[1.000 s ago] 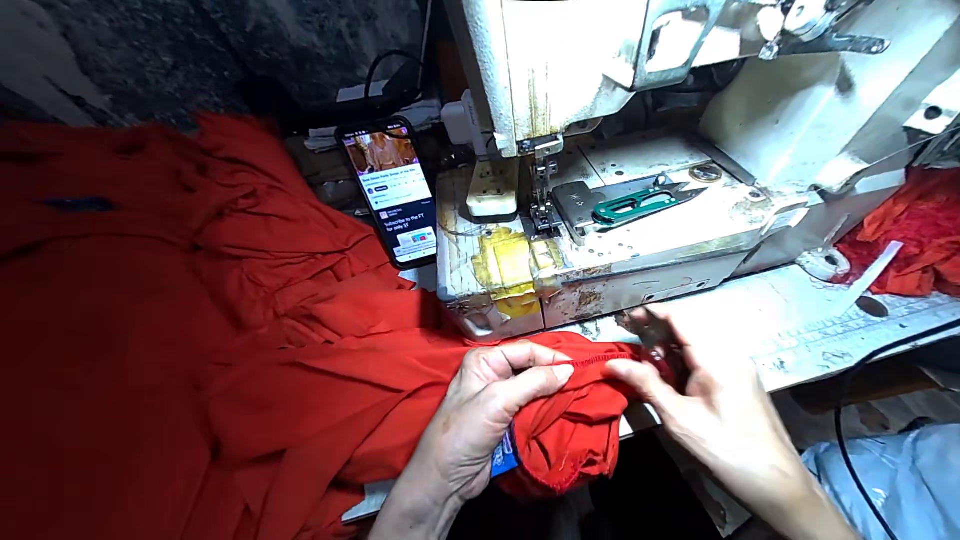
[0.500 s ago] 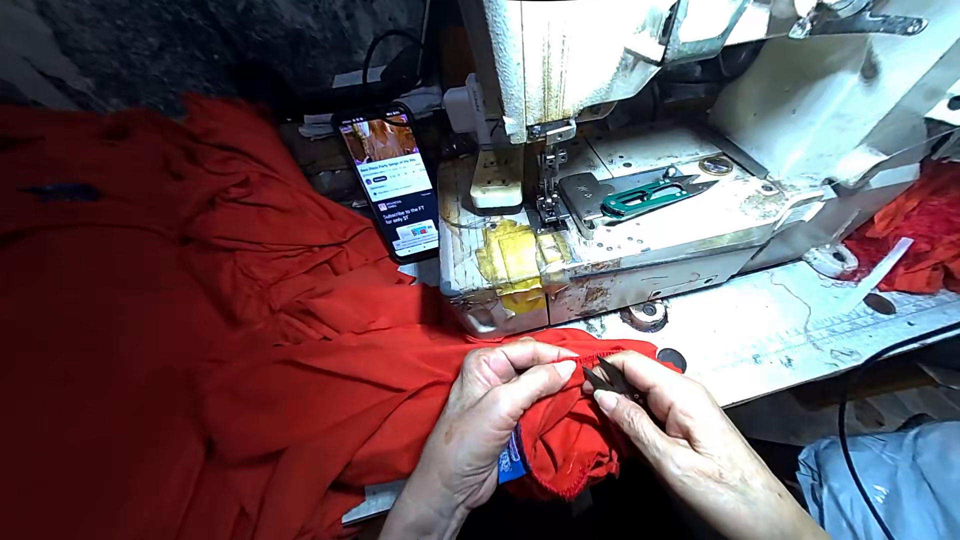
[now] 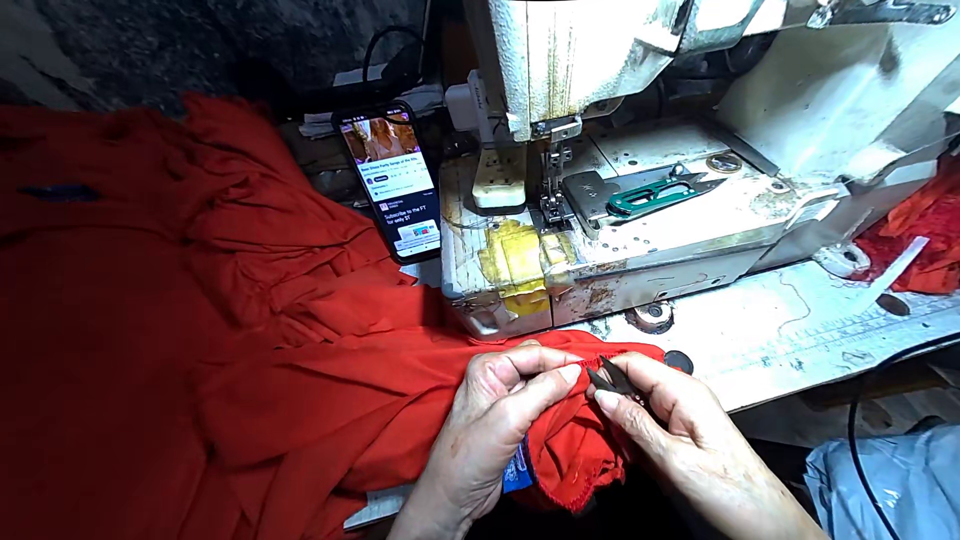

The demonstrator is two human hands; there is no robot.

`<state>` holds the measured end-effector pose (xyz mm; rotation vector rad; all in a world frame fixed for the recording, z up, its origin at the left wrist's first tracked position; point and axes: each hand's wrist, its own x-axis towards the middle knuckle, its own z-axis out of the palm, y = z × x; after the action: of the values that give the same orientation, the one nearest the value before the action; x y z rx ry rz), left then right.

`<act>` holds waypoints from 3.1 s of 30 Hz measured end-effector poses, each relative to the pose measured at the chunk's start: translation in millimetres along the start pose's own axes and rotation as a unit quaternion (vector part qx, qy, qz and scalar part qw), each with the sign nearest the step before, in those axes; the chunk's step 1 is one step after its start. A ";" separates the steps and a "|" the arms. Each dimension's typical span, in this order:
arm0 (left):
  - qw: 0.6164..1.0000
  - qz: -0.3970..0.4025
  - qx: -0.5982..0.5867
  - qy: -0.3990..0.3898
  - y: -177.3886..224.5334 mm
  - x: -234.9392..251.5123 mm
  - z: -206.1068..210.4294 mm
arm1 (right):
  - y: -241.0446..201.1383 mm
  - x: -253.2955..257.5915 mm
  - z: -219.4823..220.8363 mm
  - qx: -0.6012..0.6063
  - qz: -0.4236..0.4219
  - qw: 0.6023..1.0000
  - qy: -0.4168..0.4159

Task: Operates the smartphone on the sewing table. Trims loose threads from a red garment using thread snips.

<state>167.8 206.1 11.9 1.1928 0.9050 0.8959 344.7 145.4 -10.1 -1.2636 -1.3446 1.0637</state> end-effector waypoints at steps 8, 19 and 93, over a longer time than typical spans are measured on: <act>1.000 -0.008 0.006 0.020 1.3 -1.1 3.1 | -1.1 -3.3 12.4 -0.104 -0.064 0.989 0.089; 0.999 0.037 0.004 0.000 -5.6 -1.2 -0.7 | 2.3 0.3 2.8 0.098 0.009 0.993 0.059; 0.990 0.119 0.068 0.027 -14.4 -2.6 0.8 | 3.8 4.6 20.7 -0.179 -0.153 0.964 0.121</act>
<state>168.8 201.4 -1.9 1.4201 0.8910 1.0751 324.8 150.7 -16.5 -1.3387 -1.5216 0.4477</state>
